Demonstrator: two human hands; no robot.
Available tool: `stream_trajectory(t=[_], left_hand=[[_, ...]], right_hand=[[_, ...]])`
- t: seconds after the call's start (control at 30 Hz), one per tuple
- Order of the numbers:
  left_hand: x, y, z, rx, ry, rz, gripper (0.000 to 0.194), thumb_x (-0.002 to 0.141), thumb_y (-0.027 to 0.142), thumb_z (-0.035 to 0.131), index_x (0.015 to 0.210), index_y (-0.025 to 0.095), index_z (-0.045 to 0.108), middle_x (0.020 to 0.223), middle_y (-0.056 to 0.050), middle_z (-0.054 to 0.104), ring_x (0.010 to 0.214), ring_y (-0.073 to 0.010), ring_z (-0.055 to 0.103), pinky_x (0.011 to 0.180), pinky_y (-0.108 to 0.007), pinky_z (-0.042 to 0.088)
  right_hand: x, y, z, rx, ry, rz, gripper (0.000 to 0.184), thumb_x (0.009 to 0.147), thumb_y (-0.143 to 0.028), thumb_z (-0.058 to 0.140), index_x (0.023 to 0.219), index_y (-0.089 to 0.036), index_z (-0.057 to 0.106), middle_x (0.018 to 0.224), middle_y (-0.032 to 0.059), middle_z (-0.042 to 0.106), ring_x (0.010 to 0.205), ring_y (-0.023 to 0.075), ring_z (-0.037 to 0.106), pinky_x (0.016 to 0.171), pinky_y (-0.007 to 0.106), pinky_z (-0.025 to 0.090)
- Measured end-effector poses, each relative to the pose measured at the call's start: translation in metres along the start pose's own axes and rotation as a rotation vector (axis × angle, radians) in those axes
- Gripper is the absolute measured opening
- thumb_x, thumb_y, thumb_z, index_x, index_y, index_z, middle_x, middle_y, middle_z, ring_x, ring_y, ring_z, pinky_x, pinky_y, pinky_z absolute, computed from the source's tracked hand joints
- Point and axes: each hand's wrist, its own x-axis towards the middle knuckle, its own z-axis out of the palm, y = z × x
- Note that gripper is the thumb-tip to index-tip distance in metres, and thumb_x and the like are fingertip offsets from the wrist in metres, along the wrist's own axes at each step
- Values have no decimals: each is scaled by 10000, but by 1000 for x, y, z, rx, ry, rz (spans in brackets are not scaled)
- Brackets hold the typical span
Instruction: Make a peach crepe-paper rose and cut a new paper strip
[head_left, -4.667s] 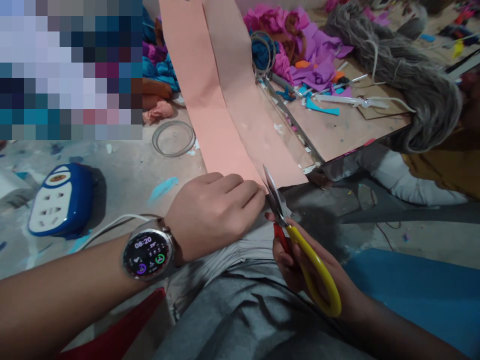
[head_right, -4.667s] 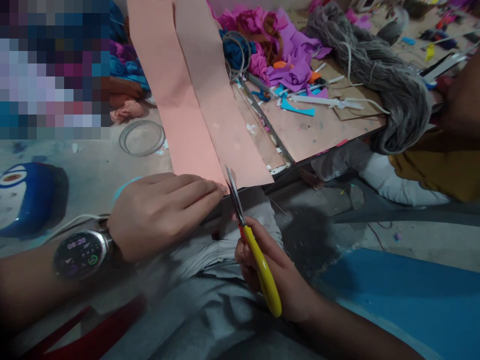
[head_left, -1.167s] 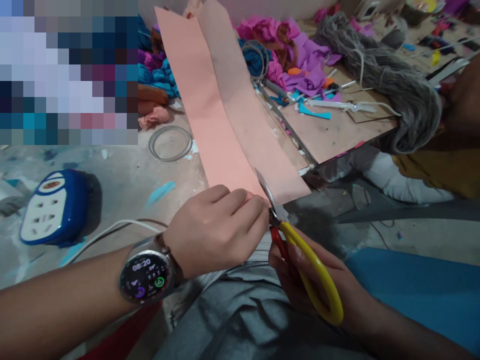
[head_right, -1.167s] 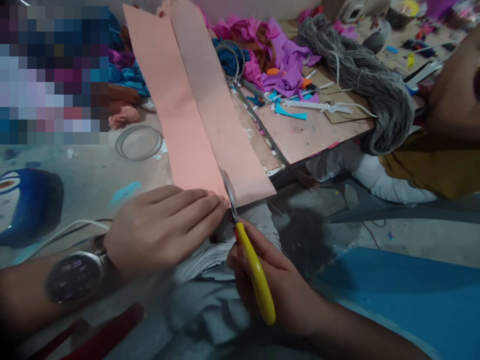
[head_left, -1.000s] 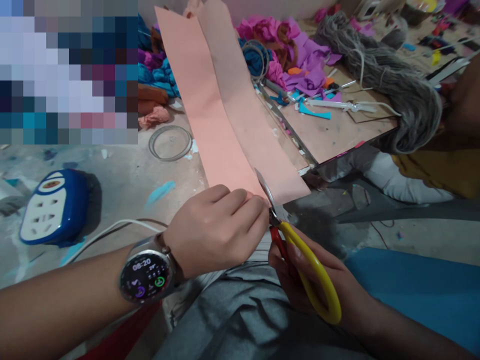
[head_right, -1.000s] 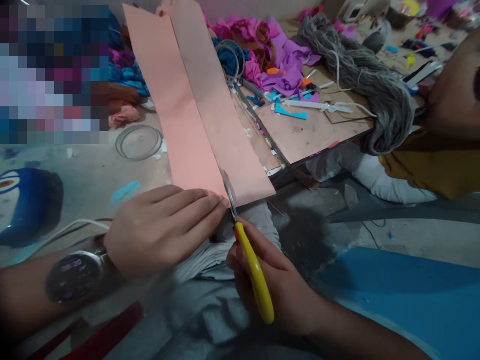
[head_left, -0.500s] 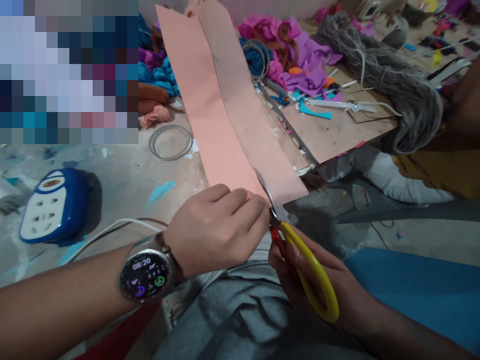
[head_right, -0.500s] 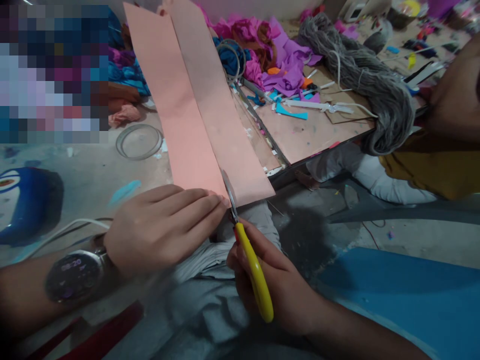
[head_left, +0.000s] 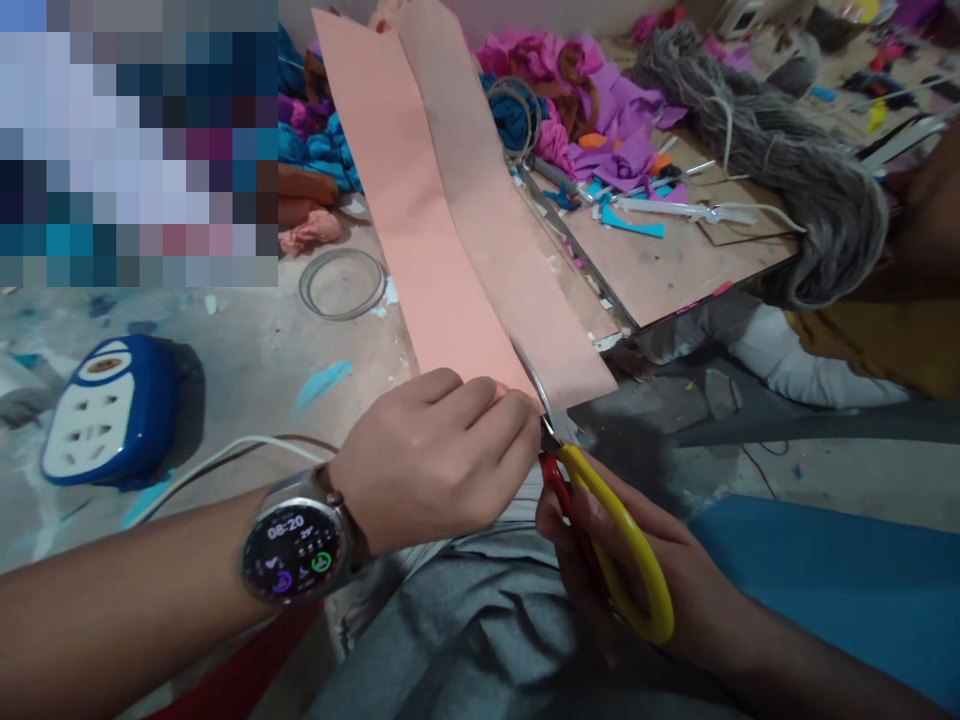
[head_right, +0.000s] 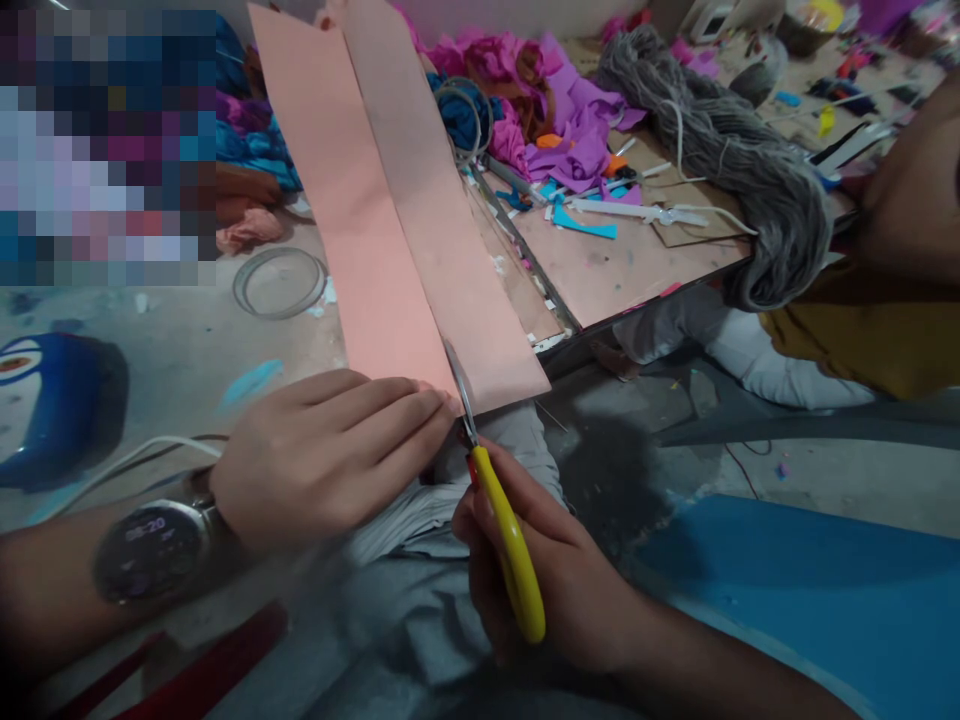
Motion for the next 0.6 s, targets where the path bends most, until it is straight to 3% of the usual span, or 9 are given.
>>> stream_trajectory(t=[0.3,0.6], left_hand=[[1,0,-1,6,-4,0,184,968,141,541,967,116,723,870,-65,748,783,-188,721,622,-318,545],[1,2,0,5,1,-2,177,963,142,550,965,113,724,888,-71,751,800,-195,726,627,-321,557]], right_hand=[[0,-1,2,-34,8,5,455,928,-483,637,1351,-385,500,824,-43,583,424,66,553,347,157,463],[0,-1,0,-36,-2,23,548,943,-465,625,1440,-407,403,849,-42,586,418,59,562,356,150,466]])
